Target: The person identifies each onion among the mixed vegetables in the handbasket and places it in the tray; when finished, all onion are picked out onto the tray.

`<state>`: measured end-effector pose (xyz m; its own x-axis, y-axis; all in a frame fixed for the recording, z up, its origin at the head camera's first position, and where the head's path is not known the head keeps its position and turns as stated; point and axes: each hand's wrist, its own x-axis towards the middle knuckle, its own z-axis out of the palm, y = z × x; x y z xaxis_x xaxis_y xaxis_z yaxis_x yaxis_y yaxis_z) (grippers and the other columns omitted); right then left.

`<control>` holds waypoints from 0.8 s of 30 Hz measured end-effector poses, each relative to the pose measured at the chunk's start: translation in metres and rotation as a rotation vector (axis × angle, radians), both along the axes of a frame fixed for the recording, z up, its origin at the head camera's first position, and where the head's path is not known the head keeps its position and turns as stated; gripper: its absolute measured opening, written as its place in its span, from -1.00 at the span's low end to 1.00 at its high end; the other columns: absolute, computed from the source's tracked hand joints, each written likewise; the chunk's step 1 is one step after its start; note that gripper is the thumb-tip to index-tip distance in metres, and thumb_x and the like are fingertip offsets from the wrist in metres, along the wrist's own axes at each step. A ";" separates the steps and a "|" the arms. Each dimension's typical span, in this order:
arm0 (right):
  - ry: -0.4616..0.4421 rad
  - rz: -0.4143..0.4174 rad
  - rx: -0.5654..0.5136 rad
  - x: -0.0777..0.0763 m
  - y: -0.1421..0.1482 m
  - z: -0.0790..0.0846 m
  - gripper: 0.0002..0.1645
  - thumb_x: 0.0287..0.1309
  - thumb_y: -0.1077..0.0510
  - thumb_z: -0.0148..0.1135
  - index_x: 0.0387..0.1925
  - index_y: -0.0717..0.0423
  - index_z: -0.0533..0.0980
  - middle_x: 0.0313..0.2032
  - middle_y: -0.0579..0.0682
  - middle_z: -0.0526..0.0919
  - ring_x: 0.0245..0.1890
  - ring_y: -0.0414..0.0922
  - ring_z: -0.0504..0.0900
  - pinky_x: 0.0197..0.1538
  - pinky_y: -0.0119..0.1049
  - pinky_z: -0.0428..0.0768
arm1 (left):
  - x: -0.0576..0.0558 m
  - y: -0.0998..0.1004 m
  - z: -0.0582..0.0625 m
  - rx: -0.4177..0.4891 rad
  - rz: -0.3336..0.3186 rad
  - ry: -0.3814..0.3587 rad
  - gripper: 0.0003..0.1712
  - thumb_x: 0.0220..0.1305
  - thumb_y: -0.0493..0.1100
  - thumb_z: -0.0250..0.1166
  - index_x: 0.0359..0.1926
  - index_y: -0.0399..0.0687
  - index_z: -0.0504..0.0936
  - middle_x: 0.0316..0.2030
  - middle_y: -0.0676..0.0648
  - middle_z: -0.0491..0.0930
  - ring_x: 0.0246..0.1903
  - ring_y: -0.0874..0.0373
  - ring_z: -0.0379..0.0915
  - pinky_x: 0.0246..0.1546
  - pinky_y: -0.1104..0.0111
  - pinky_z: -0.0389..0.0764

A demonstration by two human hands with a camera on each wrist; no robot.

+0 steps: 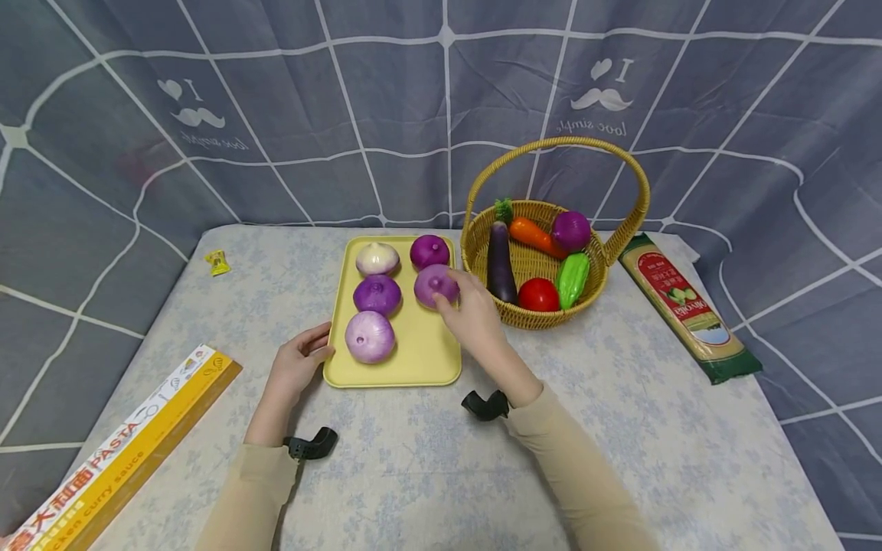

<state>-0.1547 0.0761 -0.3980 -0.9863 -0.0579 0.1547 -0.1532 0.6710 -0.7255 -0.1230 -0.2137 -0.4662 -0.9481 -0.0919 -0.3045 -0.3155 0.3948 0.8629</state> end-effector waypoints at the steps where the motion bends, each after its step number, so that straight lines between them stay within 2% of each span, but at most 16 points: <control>1: 0.014 -0.002 -0.019 0.000 0.005 0.004 -0.43 0.28 0.04 0.24 0.25 0.21 0.48 0.19 0.20 0.55 0.23 0.11 0.51 0.31 -0.01 0.49 | 0.000 0.000 0.000 0.000 -0.001 0.001 -0.42 0.45 -0.25 0.13 0.44 -0.09 0.31 0.27 -0.26 0.46 0.27 -0.03 0.39 -0.12 0.76 0.48; 6: 0.073 -0.058 -0.134 -0.004 0.038 0.025 -0.56 0.29 0.07 0.25 0.14 0.18 0.57 0.07 0.16 0.64 0.07 0.09 0.62 0.18 -0.06 0.59 | 0.000 0.000 0.000 0.001 0.001 -0.004 -0.42 0.45 -0.25 0.12 0.45 -0.08 0.31 0.28 -0.26 0.45 0.28 -0.03 0.38 -0.12 0.77 0.47; 11: 0.065 -0.138 -0.145 -0.018 0.081 0.038 -0.56 0.33 0.08 0.22 0.16 0.19 0.53 0.12 0.17 0.63 0.12 0.09 0.61 0.24 -0.02 0.54 | 0.000 -0.001 -0.001 0.004 0.002 -0.004 -0.42 0.45 -0.26 0.13 0.45 -0.07 0.31 0.28 -0.25 0.45 0.28 -0.03 0.38 -0.12 0.76 0.48; 18: 0.020 -0.264 -0.059 -0.034 0.132 0.035 -0.50 0.35 0.04 0.20 0.22 0.19 0.49 0.13 0.21 0.61 0.13 0.11 0.58 0.27 0.02 0.50 | -0.001 -0.002 -0.002 -0.005 -0.002 0.001 -0.42 0.45 -0.24 0.14 0.45 -0.06 0.31 0.28 -0.25 0.46 0.28 -0.02 0.38 -0.13 0.77 0.47; 24: 0.002 -0.284 -0.006 -0.042 0.158 0.027 -0.45 0.38 0.00 0.13 0.27 0.22 0.44 0.19 0.25 0.54 0.18 0.16 0.50 0.26 0.07 0.45 | -0.001 -0.001 -0.003 0.001 -0.001 0.008 -0.42 0.44 -0.26 0.13 0.45 -0.07 0.32 0.28 -0.26 0.46 0.27 -0.03 0.38 -0.13 0.77 0.47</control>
<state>-0.1969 0.2341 -0.3713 -0.9624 0.2219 0.1564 0.0390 0.6832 -0.7292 -0.1237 -0.2149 -0.4690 -0.9504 -0.0908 -0.2974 -0.3086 0.3938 0.8659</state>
